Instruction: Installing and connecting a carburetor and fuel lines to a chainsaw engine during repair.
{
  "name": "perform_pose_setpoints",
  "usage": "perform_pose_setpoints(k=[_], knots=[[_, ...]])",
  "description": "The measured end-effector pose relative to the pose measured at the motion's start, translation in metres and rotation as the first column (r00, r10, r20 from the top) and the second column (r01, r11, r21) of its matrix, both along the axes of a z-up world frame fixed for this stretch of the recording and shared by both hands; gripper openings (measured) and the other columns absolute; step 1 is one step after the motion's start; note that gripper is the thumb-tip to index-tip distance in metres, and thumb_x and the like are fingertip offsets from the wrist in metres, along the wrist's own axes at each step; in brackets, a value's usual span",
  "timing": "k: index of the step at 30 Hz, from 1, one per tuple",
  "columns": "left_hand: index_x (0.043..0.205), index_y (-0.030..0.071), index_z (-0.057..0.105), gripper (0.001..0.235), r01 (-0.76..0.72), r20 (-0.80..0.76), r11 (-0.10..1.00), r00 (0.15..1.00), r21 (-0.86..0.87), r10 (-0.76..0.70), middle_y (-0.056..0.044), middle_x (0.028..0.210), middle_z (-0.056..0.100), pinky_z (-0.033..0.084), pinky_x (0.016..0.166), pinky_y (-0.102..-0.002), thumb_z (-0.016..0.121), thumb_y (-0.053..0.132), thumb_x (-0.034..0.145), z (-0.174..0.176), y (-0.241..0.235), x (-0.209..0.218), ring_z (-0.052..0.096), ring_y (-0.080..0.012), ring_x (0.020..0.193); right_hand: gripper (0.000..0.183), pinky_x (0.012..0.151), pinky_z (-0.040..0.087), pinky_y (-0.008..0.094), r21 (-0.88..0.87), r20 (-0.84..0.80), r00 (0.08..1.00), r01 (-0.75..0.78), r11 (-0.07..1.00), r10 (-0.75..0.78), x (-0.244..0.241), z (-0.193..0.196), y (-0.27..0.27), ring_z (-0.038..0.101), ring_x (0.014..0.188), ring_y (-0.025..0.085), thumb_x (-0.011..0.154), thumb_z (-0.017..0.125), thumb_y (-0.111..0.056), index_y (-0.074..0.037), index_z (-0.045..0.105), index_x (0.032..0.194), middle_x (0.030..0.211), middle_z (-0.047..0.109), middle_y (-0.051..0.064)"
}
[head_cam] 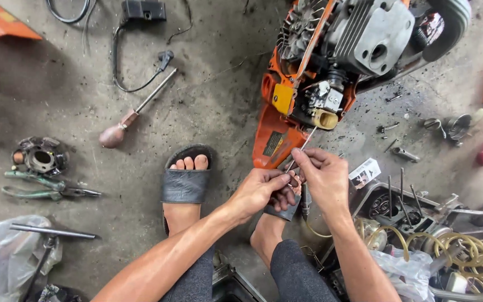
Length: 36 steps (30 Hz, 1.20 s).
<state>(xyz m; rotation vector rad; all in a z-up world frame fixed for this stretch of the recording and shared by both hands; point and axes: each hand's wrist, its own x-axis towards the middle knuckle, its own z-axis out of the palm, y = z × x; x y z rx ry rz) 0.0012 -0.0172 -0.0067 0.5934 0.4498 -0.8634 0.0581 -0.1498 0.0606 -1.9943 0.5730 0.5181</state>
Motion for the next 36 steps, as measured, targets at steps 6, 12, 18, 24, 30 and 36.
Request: perform_pose_setpoints(k=[6,12,18,24,30,36], knots=[[0.103,0.000,0.068,0.024,-0.107,-0.063,0.989,0.993,-0.105,0.101,-0.021,0.076,0.073,0.060,0.050,-0.021,0.057,0.021,0.107,-0.010,-0.012,-0.005,0.073,-0.0190,0.060,0.026,0.046,0.040,0.020,-0.151,-0.021,0.993,-0.118,0.981,0.117,0.013,0.002,0.002,0.047,0.048,0.004,0.098,0.077,-0.030,-0.004,0.079,0.098,0.060,0.069,0.004],[0.103,-0.002,0.070,0.025,-0.149,-0.131,0.978,0.983,-0.148,0.130,-0.020,0.076,0.073,0.061,0.051,-0.022,0.058,0.020,0.107,-0.014,-0.020,-0.002,0.074,-0.0202,0.062,0.023,0.043,0.040,0.018,-0.085,-0.004,0.997,-0.071,0.994,0.071,0.021,0.000,-0.002,0.050,0.044,0.004,0.098,0.076,-0.025,-0.002,0.078,0.092,0.060,0.070,0.007],[0.106,-0.003,0.068,0.026,-0.174,-0.176,0.939,0.976,-0.296,0.125,-0.025,0.080,0.073,0.063,0.054,-0.024,0.058,0.020,0.109,-0.015,-0.019,-0.002,0.076,-0.0234,0.065,0.024,0.043,0.039,0.018,-0.059,0.012,0.999,-0.029,0.998,0.030,0.019,0.000,-0.001,0.050,0.044,0.005,0.097,0.078,-0.025,-0.002,0.078,0.091,0.060,0.069,0.009],[0.108,-0.005,0.067,0.029,-0.195,-0.172,0.892,0.976,-0.407,0.135,-0.027,0.082,0.073,0.063,0.056,-0.025,0.058,0.022,0.110,-0.014,-0.015,-0.002,0.076,-0.0254,0.067,0.022,0.041,0.036,0.019,-0.034,0.022,1.000,0.015,0.999,-0.015,0.019,-0.005,-0.001,0.048,0.042,0.006,0.096,0.078,-0.020,0.000,0.075,0.087,0.059,0.066,0.009],[0.107,-0.005,0.064,0.028,-0.226,-0.170,0.865,0.971,-0.448,0.166,-0.028,0.083,0.072,0.064,0.057,-0.029,0.056,0.022,0.112,-0.018,-0.024,-0.005,0.077,-0.0284,0.068,0.022,0.042,0.037,0.018,-0.034,0.037,0.998,0.044,0.998,-0.043,0.021,0.003,0.010,0.048,0.042,0.006,0.094,0.081,-0.019,0.001,0.075,0.087,0.062,0.068,0.011],[0.099,-0.004,0.063,0.019,-0.166,0.269,0.978,0.955,0.129,0.127,-0.025,0.076,0.072,0.061,0.049,-0.030,0.056,0.011,0.109,0.015,-0.024,0.008,0.073,-0.0260,0.057,0.024,0.046,0.040,0.018,-0.016,0.066,0.989,0.132,0.991,-0.131,0.026,0.010,0.010,0.052,0.047,0.004,0.088,0.086,-0.020,0.002,0.077,0.092,0.064,0.071,0.009]])
